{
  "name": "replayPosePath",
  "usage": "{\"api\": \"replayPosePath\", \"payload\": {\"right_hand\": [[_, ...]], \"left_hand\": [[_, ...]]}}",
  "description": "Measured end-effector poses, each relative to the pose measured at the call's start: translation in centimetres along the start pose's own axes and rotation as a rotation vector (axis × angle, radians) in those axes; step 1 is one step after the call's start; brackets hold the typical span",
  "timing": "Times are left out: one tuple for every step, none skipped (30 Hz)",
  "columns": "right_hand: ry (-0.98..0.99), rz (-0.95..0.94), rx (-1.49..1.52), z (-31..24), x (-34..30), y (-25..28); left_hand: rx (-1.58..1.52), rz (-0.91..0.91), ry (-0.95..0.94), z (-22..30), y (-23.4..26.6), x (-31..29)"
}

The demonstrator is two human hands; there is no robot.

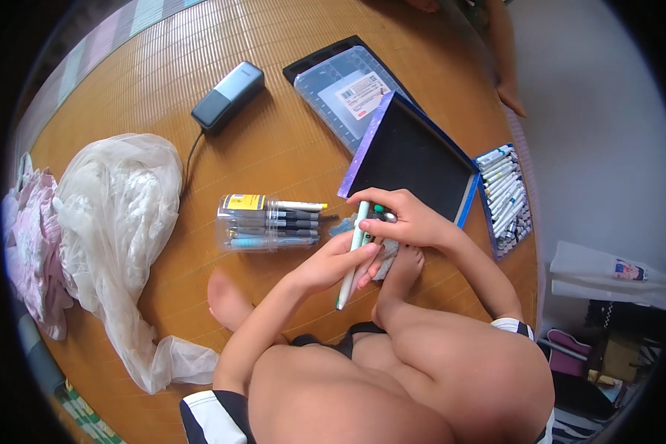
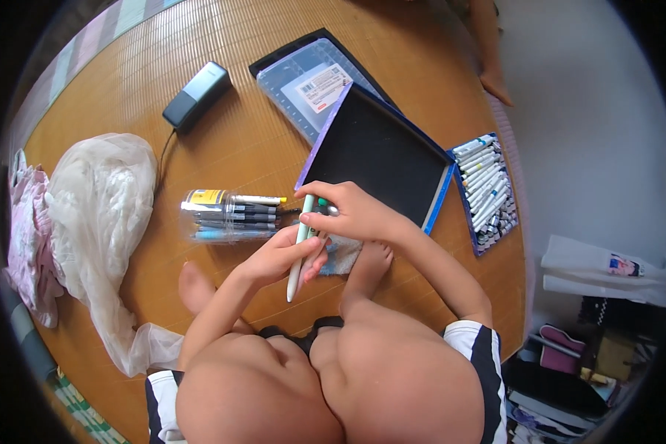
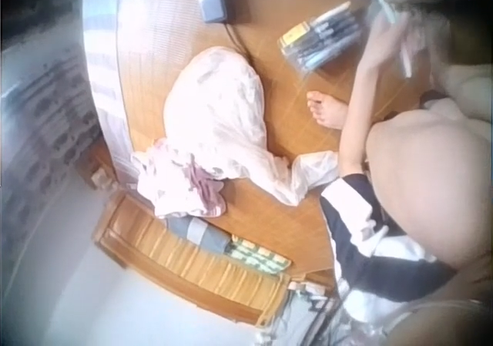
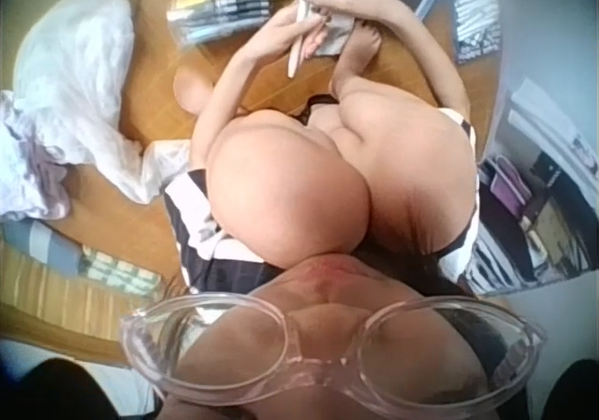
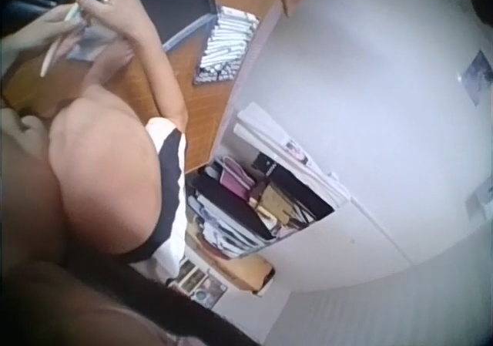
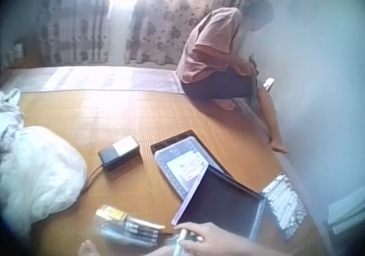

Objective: The person cleans markers by wiping them with a cloth, then sorts and arranges markers from a storage box onto the mat by hand.

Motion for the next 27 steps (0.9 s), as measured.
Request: {"api": "replayPosePath", "payload": {"right_hand": [[0.026, -0.028, -0.036, -0.1, 0.1, -0.2], [0.034, -0.036, -0.029, -0.4, 0.1, -0.3], [0.003, -0.059, -0.057, -0.4, 0.2, -0.5], [-0.029, -0.081, -0.086, -0.2, 0.2, -0.8], [0.037, -0.060, -0.054, -0.2, 0.2, -1.0], [0.044, -0.067, -0.045, -0.2, 0.0, -1.3], [0.008, -0.020, -0.128, 0.0, -0.3, -1.1], [-0.029, 0.028, -0.212, 0.2, -0.5, -0.8], [0.001, 0.065, -0.252, -0.2, -0.8, -0.5], [0.003, 0.061, -0.247, -0.3, -1.0, -0.4], [-0.023, 0.147, -0.237, -0.4, -1.3, 0.6], [-0.056, 0.240, -0.229, -0.3, -1.8, 1.8], [-0.085, 0.277, -0.191, 0.0, -2.1, 2.3], [-0.089, 0.278, -0.187, 0.2, -2.0, 2.0], [-0.143, 0.301, -0.150, 1.0, -2.1, 1.9], [-0.197, 0.323, -0.113, 1.8, -2.3, 1.7], [-0.226, 0.318, -0.038, 2.7, -2.4, 1.4], [-0.226, 0.321, -0.033, 2.7, -2.3, 1.3], [-0.245, 0.342, 0.011, 2.8, -2.3, 1.4], [-0.264, 0.363, 0.056, 3.0, -2.3, 1.4], [-0.208, 0.450, 0.096, 3.0, -2.5, 1.8], [-0.292, 0.460, 0.247, 4.0, -2.9, 1.7], [-0.294, 0.496, 0.318, 4.5, -3.0, 1.5], [-0.297, 0.531, 0.385, 5.3, -3.1, 1.3], [-0.299, 0.553, 0.421, 5.8, -3.2, 0.5], [-0.301, 0.575, 0.458, 6.1, -3.4, -0.3], [-0.323, 0.603, 0.482, 6.0, -3.6, -0.8]], "left_hand": [[0.037, 0.000, -0.009, 0.0, 0.2, 0.0], [0.038, 0.013, -0.009, -0.1, 0.4, 0.0], [0.112, -0.005, 0.023, -0.7, 0.3, 0.0], [0.186, -0.024, 0.057, -1.0, 0.3, -0.1], [0.167, -0.033, 0.082, -0.8, 0.2, -0.2], [0.167, -0.020, 0.085, -0.7, 0.3, -0.4], [0.183, -0.011, 0.106, -0.7, 0.3, -0.6], [0.200, -0.004, 0.128, -0.9, 0.4, -0.8], [0.252, -0.005, 0.122, -1.1, 0.3, -1.0], [0.250, 0.002, 0.124, -1.2, 0.5, -1.3], [0.303, 0.005, 0.090, -1.0, 0.7, -1.5], [0.357, -0.001, 0.059, -0.8, 0.9, -1.6], [0.383, 0.038, 0.068, -1.2, 1.6, -1.8], [0.382, 0.037, 0.073, -0.9, 1.8, -2.1], [0.382, 0.038, 0.152, -1.0, 1.9, -2.3], [0.381, 0.039, 0.231, -1.0, 1.9, -2.7], [0.359, 0.082, 0.240, -0.6, 2.0, -2.9], [0.325, 0.093, 0.231, -0.5, 2.4, -3.2], [0.306, 0.135, 0.194, 0.0, 2.7, -3.3], [0.287, 0.178, 0.156, 0.5, 2.9, -3.5], [0.227, 0.263, 0.036, 1.6, 3.6, -3.9], [0.168, 0.346, -0.085, 2.7, 4.5, -4.6], [0.134, 0.390, -0.140, 3.1, 5.4, -5.3], [0.184, 0.472, -0.185, 3.6, 6.1, -5.8], [0.190, 0.565, -0.260, 4.0, 6.5, -6.3], [0.196, 0.658, -0.335, 4.4, 6.8, -6.7], [0.198, 0.662, -0.331, 4.5, 6.4, -6.5]]}}
Point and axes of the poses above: each hand's wrist, its own x-axis towards the middle knuckle, its own y-axis out of the back of the hand, z = x × y, the point moved 9 cm from there along x, towards the middle knuckle, and after that the axes turned 1 degree about -y, right-handed, at the moved point
